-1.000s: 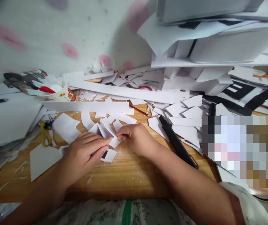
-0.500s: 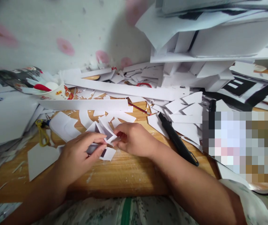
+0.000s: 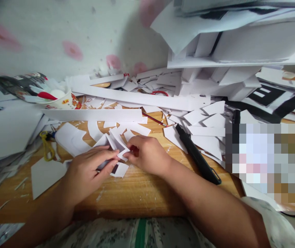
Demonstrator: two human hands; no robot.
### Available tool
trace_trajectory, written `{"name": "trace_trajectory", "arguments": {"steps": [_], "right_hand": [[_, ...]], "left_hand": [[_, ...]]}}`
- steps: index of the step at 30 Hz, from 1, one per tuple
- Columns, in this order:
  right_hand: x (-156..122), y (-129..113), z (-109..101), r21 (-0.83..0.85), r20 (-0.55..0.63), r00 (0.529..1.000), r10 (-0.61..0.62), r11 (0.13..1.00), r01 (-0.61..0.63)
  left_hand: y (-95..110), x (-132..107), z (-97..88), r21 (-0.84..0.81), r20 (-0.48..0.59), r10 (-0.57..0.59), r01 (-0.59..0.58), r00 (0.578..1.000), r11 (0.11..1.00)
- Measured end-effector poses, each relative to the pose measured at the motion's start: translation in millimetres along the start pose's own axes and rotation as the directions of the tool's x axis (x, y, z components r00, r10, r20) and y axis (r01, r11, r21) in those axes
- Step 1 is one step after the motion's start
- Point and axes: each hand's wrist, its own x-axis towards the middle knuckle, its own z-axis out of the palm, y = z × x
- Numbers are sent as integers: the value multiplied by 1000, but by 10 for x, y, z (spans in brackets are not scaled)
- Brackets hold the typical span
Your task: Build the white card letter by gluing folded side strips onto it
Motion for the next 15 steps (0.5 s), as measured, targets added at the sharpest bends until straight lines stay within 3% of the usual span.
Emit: {"name": "trace_trajectory", "arguments": {"steps": [5, 15], "right_hand": [[8, -4, -98, 2, 78, 997, -29, 1000, 29], [31, 54, -84, -26, 55, 995, -85, 996, 87]], "left_hand": [[5, -11, -7, -35, 107, -44, 48, 993, 998], [-15, -25, 13, -54, 87, -16, 21, 996, 998]]}}
